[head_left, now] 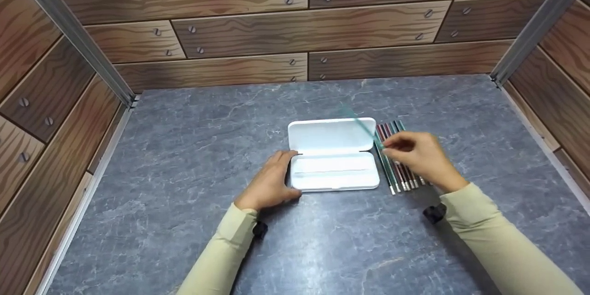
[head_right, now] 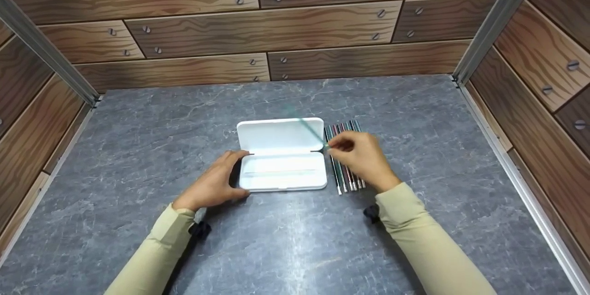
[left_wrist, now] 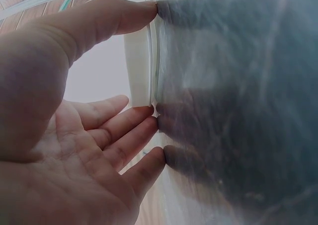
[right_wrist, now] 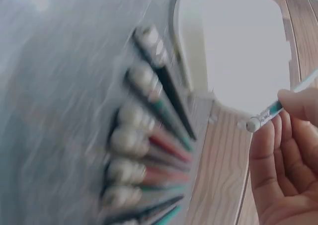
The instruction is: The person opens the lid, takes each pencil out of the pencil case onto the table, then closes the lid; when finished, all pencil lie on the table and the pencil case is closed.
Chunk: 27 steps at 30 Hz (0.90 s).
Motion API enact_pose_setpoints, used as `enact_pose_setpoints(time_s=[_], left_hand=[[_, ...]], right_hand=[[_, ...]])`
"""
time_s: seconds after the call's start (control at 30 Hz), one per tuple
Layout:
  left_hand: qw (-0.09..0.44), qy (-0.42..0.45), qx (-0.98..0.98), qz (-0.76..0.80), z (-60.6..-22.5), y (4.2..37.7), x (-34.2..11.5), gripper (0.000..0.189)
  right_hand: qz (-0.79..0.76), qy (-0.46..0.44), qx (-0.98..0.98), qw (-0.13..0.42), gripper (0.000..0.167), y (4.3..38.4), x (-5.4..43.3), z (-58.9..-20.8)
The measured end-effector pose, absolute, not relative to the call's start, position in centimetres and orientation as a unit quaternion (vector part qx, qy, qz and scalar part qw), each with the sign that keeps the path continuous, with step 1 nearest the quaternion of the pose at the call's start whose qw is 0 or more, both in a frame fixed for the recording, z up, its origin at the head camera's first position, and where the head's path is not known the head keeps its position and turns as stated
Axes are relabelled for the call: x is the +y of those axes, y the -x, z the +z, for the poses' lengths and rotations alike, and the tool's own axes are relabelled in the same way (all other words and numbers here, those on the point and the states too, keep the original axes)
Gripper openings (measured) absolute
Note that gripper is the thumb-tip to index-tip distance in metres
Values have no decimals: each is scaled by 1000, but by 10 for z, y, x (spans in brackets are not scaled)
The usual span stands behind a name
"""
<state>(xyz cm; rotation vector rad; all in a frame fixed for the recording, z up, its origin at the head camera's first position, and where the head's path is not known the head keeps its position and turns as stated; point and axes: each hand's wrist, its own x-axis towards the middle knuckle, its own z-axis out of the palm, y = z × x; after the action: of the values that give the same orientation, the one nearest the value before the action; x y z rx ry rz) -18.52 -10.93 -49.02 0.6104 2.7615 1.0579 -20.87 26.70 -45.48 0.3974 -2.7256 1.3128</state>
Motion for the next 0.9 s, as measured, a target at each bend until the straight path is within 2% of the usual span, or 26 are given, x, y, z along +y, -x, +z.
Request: enact_pose_setpoints(time_s=[0.27,0.43,0.77,0.9], left_hand=[[63,-201,913,351,-491,185,-110,94],[58,-206,912,349,-491,185,-110,93],[55,-208,909,356,-491,185,-110,91],[56,-207,910,356,-490,185,-109,92]], right_hand=[[441,-59,-894,56,25,209,302,-464],[413,-27,-908,61,25,207,319,-468],[401,42,-915,-37,37,203,345,-471],[402,60,-912,-56,38,203,348,-472]])
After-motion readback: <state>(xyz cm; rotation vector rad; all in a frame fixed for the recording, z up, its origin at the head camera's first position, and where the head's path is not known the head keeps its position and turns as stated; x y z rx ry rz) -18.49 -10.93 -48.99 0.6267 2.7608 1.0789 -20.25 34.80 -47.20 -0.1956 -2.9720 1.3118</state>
